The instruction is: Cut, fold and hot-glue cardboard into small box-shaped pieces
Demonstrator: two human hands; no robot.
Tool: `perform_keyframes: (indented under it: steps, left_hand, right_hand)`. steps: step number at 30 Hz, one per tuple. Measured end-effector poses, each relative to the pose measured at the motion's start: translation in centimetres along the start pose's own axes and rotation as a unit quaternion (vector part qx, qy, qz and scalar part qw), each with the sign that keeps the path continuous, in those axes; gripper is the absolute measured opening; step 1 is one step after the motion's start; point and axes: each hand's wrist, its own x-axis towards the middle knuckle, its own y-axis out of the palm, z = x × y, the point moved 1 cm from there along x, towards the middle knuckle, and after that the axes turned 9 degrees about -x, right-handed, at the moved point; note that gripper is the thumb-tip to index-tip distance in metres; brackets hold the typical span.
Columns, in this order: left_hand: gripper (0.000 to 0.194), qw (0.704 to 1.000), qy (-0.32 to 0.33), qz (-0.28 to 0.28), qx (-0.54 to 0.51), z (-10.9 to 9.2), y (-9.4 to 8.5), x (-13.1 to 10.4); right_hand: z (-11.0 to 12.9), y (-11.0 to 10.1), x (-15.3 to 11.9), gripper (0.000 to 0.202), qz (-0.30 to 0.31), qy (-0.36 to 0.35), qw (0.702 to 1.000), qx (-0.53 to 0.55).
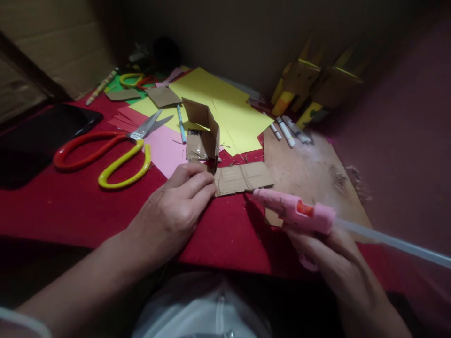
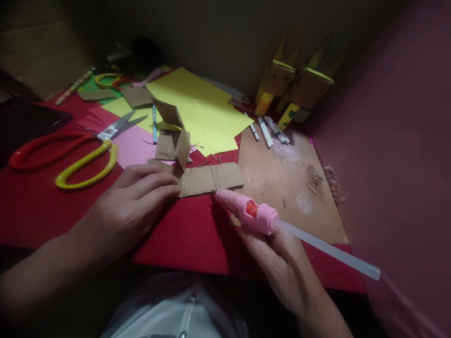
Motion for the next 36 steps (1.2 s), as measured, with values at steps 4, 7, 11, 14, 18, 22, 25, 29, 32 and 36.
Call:
perform_keyframes:
  steps: [4,7,11,14,18,22,25,29,32,36]
  left_hand:
    - [0.021,1.0,0.002,0.003,0.004,-0.07,-0.07,0.0]
    - [0.021,1.0,0.001,0.002,0.006,-0.06,-0.02,0.08]
    - [0.022,1.0,-0.002,-0.002,0.011,0.01,0.05,0.09]
    - [0.023,1.0,-0.003,-0.002,0.01,0.02,0.0,0.01]
    - [0.022,1.0,0.001,-0.001,0.012,-0.03,-0.03,0.05]
    - [0.022,1.0,-0.004,0.001,0.01,-0.03,0.1,0.18]
    - [0.023,1.0,-0.009,0.001,0.006,-0.04,0.11,0.17]
    - [0.024,1.0,-0.007,0.005,0.006,-0.16,-0.07,0.1]
    - [0.024,1.0,-0.001,0.004,0.009,-0.23,-0.15,0.08]
    - [0.024,1.0,0.005,-0.002,0.013,-0.16,-0.03,0.1]
  right_hand:
    - [-0.23,-0.21,-0.13,0.039,-0.007,0.0,1.0,0.0]
    - [-0.31,-0.42,-0.14,0.043,-0.009,0.014,1.0,-0.011]
    - [-0.35,-0.5,-0.06,0.046,0.008,0.034,0.999,-0.007]
    - [-0.4,-0.49,-0.01,0.045,0.009,0.039,0.999,-0.004]
    - [-0.41,-0.49,0.11,0.044,0.003,0.031,0.999,-0.012]
    - [-0.25,-0.32,0.23,0.039,-0.001,0.0,1.0,-0.005]
    - [-0.11,-0.04,0.19,0.036,0.008,-0.004,1.0,0.027]
    - [0.02,0.21,-0.01,0.035,-0.009,-0.01,1.0,0.011]
    - [0.08,0.23,-0.1,0.034,-0.031,-0.011,0.999,-0.009]
    - [0.09,0.23,0.06,0.036,-0.001,-0.016,1.0,-0.017]
